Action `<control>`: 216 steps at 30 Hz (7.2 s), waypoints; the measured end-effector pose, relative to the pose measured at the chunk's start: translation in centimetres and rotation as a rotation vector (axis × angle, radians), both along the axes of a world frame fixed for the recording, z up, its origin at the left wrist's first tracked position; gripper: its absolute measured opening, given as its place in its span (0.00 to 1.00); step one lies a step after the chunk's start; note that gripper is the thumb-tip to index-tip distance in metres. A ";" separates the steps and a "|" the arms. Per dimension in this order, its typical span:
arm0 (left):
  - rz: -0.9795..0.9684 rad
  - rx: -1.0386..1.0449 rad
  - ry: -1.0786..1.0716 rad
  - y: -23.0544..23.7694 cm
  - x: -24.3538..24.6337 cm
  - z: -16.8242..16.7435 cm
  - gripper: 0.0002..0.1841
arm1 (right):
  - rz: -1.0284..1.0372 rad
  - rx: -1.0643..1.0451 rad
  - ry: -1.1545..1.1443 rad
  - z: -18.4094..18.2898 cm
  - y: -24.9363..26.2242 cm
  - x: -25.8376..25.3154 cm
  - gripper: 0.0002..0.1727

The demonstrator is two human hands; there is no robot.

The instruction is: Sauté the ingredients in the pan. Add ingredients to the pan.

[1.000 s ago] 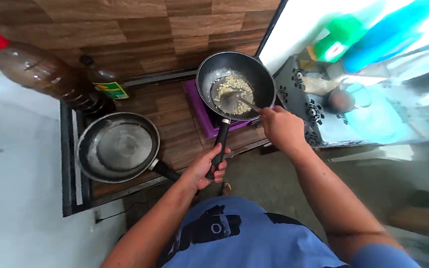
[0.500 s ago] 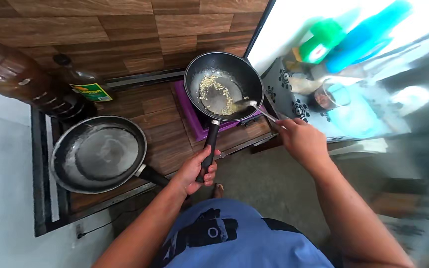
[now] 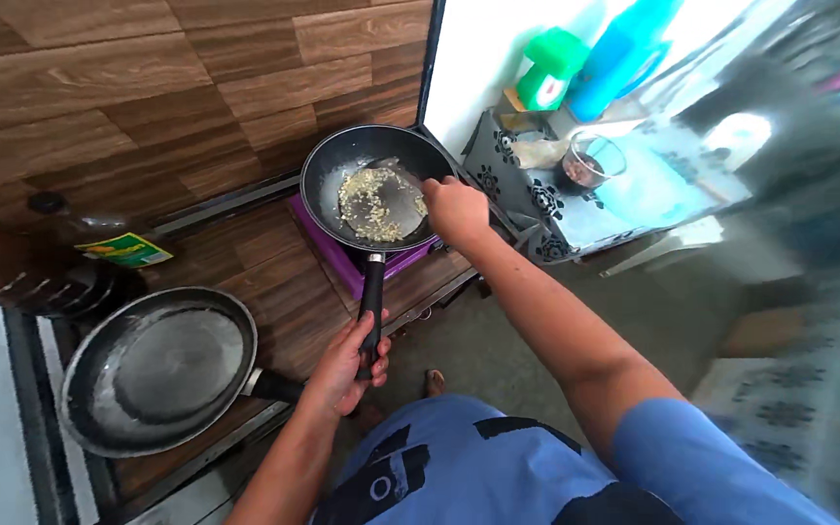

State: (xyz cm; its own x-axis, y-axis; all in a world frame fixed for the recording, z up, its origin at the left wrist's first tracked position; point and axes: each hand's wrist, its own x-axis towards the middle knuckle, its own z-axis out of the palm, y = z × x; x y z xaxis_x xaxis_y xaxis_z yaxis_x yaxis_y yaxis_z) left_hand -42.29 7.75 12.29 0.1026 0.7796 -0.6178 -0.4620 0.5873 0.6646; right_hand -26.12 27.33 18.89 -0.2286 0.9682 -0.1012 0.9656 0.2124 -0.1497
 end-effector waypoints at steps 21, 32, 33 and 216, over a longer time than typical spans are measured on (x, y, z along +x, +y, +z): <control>-0.051 0.013 0.111 -0.1 -1.4 0.4 0.20 | 0.015 -0.041 0.054 0.3 -1.5 -0.7 0.18; -0.564 0.050 1.583 4.8 -6.3 4.1 0.29 | 0.182 0.008 0.084 2.7 -9.3 6.0 0.14; -0.575 0.044 1.588 5.2 -6.7 4.0 0.29 | 0.190 0.046 0.083 3.4 -9.9 7.1 0.13; -0.559 -0.015 1.599 6.5 -6.7 3.2 0.17 | 0.145 -0.046 -0.101 5.2 -5.2 7.2 0.16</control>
